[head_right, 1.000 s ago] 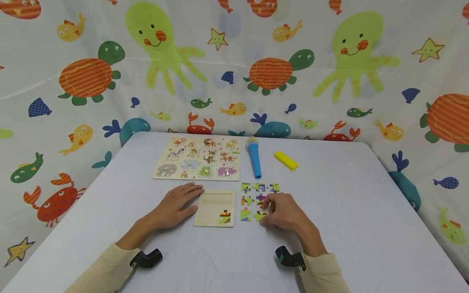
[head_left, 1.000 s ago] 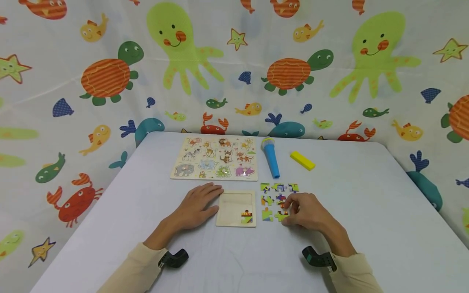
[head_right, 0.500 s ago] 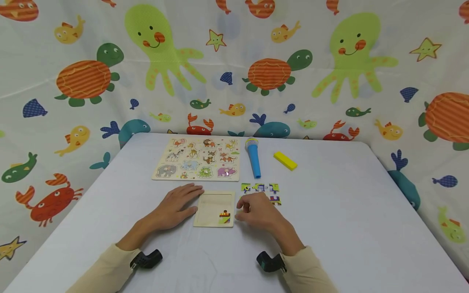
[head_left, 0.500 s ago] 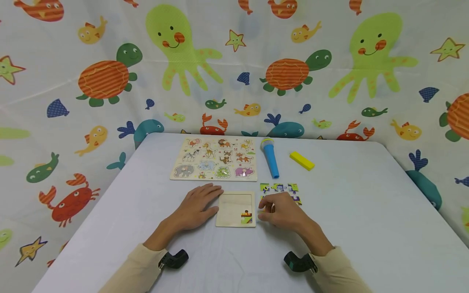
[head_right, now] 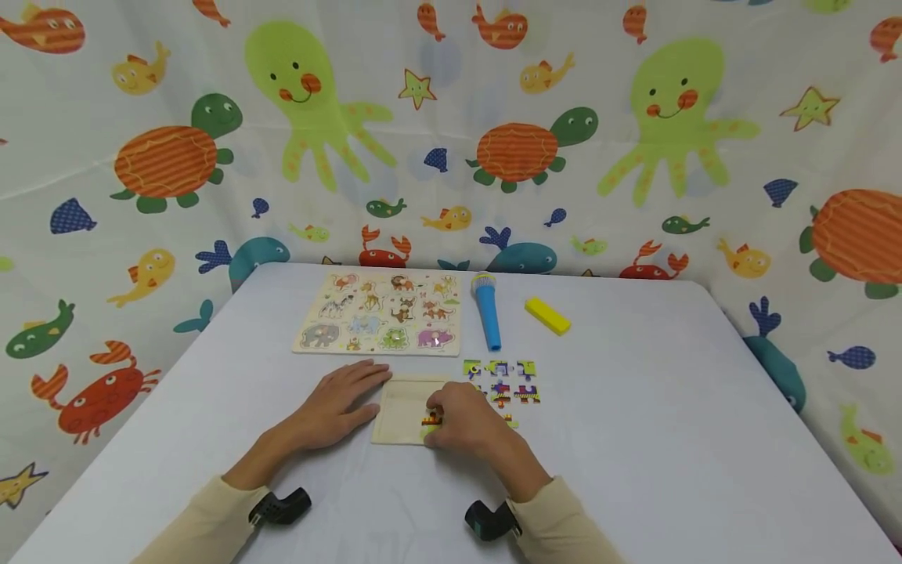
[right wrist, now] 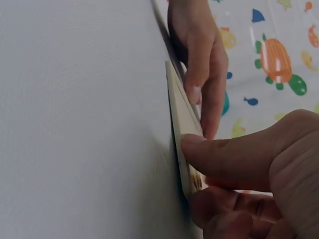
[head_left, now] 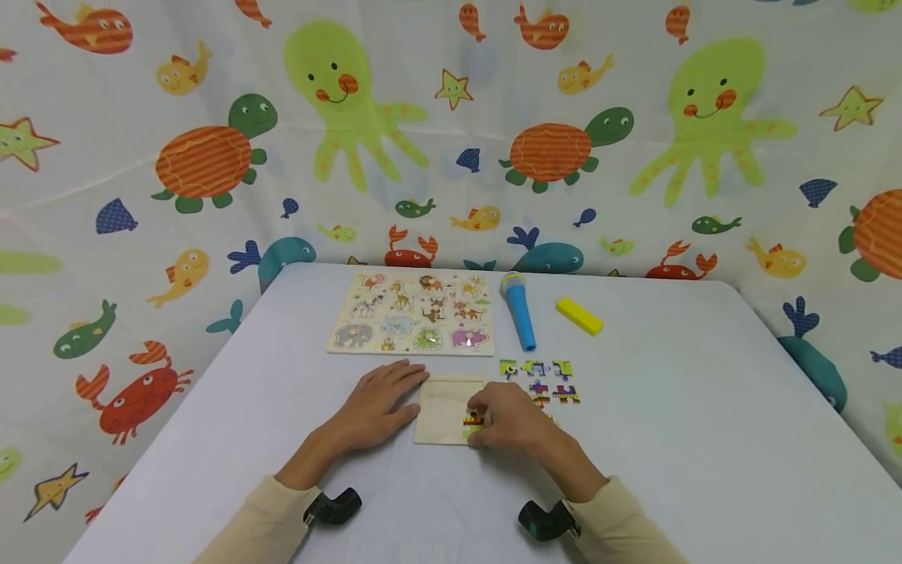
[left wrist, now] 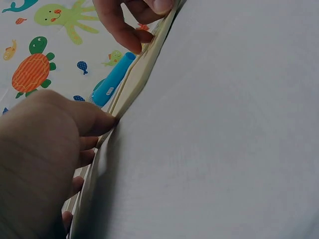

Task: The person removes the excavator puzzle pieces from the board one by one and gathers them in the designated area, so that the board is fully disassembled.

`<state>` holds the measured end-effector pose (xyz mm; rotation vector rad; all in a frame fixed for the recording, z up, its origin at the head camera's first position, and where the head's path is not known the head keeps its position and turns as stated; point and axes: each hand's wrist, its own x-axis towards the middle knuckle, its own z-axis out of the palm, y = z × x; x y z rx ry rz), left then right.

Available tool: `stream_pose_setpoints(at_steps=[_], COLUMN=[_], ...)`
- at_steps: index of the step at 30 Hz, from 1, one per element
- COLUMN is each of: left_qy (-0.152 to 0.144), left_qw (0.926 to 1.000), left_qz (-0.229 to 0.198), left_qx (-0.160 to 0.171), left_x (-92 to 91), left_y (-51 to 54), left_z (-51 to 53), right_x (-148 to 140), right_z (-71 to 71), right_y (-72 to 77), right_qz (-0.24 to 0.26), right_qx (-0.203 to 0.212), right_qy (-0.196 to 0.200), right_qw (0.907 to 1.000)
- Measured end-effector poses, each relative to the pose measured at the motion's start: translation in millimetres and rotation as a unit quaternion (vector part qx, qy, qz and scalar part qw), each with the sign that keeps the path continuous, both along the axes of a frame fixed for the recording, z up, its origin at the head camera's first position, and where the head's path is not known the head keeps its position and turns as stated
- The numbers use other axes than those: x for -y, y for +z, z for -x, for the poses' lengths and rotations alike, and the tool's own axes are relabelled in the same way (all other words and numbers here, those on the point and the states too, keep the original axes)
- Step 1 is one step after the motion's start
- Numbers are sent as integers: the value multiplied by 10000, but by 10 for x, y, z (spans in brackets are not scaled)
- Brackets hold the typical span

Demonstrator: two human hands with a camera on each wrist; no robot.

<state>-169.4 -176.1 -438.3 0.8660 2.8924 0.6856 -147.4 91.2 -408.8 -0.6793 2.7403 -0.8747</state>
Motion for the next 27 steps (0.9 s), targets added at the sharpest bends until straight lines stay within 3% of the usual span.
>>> stream_pose_setpoints(at_steps=[6, 18, 27], left_qy=[-18, -1, -20], left_qw=[10000, 10000, 10000], left_qz=[-40, -53, -49], left_qx=[-35, -56, -82], left_x=[-6, 3, 4], left_y=[-9, -1, 5], left_z=[-21, -12, -15], right_x=[53, 118, 127], right_z=[-29, -83, -105], right_y=[-1, 3, 14], right_qz=[-232, -181, -54], right_qx=[166, 180, 173], right_qy=[-82, -644, -753], right_qw=[9996, 9976, 9970])
